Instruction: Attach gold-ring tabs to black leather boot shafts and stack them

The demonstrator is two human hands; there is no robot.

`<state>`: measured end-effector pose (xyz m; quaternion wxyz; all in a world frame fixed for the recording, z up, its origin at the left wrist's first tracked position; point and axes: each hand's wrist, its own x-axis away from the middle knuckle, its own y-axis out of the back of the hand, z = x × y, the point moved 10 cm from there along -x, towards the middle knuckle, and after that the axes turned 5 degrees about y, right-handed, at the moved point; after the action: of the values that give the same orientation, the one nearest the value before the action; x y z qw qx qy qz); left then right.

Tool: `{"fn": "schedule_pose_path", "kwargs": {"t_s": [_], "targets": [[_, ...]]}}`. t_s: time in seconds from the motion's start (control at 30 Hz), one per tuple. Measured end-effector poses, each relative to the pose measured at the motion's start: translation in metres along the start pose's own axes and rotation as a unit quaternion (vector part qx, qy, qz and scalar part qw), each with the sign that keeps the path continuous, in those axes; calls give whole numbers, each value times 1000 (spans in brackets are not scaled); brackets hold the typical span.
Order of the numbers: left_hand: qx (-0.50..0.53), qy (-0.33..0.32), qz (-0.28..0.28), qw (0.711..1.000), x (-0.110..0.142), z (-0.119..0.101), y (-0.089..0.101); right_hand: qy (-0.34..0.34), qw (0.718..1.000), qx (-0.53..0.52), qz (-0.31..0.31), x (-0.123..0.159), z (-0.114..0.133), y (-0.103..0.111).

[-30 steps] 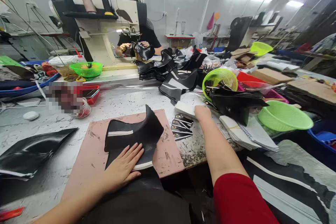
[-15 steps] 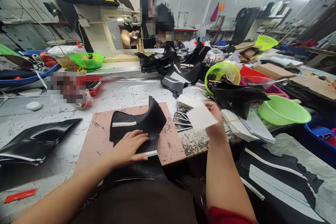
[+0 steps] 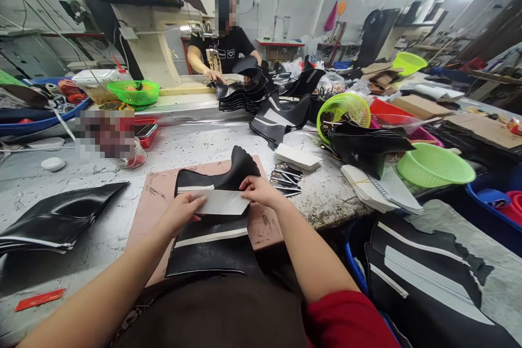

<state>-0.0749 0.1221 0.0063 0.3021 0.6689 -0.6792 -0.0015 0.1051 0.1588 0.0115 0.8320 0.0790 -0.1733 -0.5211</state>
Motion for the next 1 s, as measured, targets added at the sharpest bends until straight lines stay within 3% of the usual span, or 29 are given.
{"fn": "schedule_pose_path", "kwargs": {"t_s": [0.17,0.33,0.47,0.6,0.7,0.77,0.83,0.9,1.0], "targets": [[-45,-7,-19,999,-7,17,7,-6,997,15,-73,-2,-20,12],[-107,-23,-36,993,-10,23,3,2,990,81,-119,-8,-30,18],[-175,-47,-51,982,-6,17,2,20,980,155,-127,-5,-27,19],[-248,-101,-88,959,8,-2,4,75,956,246,-141,5,-7,13],[-348,-253,-79,899,26,-31,-14,148,932,304,-131,15,12,-7],[-429,-370,-8,824,41,-39,-44,202,918,329,-95,20,21,-30],[-474,-415,74,773,46,-29,-66,239,906,344,-62,25,21,-50],[-486,-415,124,760,42,-17,-72,253,900,350,-52,28,16,-59],[-474,-405,144,768,35,-5,-61,255,886,386,-27,31,4,-64]]}}
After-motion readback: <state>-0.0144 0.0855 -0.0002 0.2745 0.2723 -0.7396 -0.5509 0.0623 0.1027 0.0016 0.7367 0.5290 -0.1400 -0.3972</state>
